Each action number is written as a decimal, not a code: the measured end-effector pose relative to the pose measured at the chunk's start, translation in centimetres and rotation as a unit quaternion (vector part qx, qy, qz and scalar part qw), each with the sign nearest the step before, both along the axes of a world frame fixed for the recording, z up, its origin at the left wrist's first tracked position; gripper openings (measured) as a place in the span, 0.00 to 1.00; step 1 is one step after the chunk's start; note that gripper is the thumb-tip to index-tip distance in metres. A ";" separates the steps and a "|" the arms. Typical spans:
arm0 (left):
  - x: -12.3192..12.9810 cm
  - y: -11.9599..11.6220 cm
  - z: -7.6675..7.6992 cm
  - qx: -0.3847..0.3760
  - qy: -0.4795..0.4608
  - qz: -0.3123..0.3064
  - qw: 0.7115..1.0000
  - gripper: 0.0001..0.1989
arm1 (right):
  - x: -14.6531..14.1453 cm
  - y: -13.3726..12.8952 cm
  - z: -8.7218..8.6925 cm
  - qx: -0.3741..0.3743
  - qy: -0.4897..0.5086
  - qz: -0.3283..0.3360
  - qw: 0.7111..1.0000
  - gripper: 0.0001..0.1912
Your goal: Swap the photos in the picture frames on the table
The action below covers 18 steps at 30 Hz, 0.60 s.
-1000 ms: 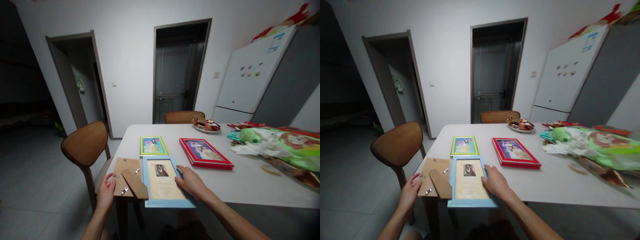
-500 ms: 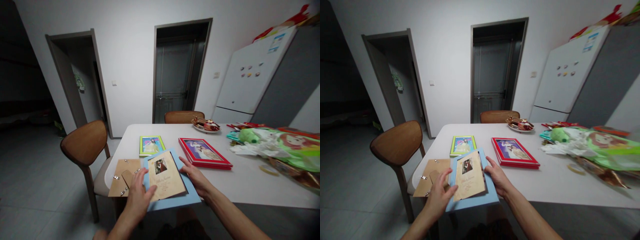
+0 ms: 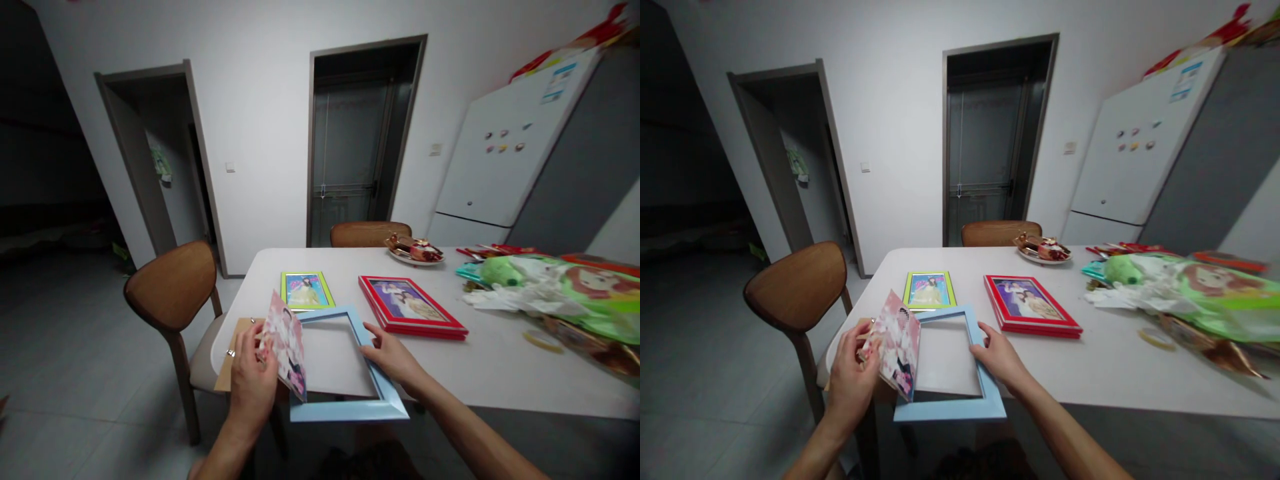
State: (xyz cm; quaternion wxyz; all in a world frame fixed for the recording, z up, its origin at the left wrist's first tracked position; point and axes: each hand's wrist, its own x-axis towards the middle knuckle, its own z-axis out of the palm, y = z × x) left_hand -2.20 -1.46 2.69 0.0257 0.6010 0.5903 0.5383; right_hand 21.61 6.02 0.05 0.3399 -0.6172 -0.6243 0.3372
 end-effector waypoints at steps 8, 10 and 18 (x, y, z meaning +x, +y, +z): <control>-3.2 -0.6 -5.8 -0.099 0.061 0.003 0.993 0.16 | 0.7 0.5 -2.2 0.068 -0.261 -0.019 0.963 0.24; -3.2 -0.8 -6.1 -0.111 0.092 -0.009 0.990 0.16 | 0.3 0.2 -1.6 0.093 -0.274 -0.012 0.957 0.23; 0.0 -1.8 -5.0 -0.138 0.177 -0.136 0.965 0.27 | -7.1 -0.5 -1.7 0.032 0.016 0.121 0.992 0.29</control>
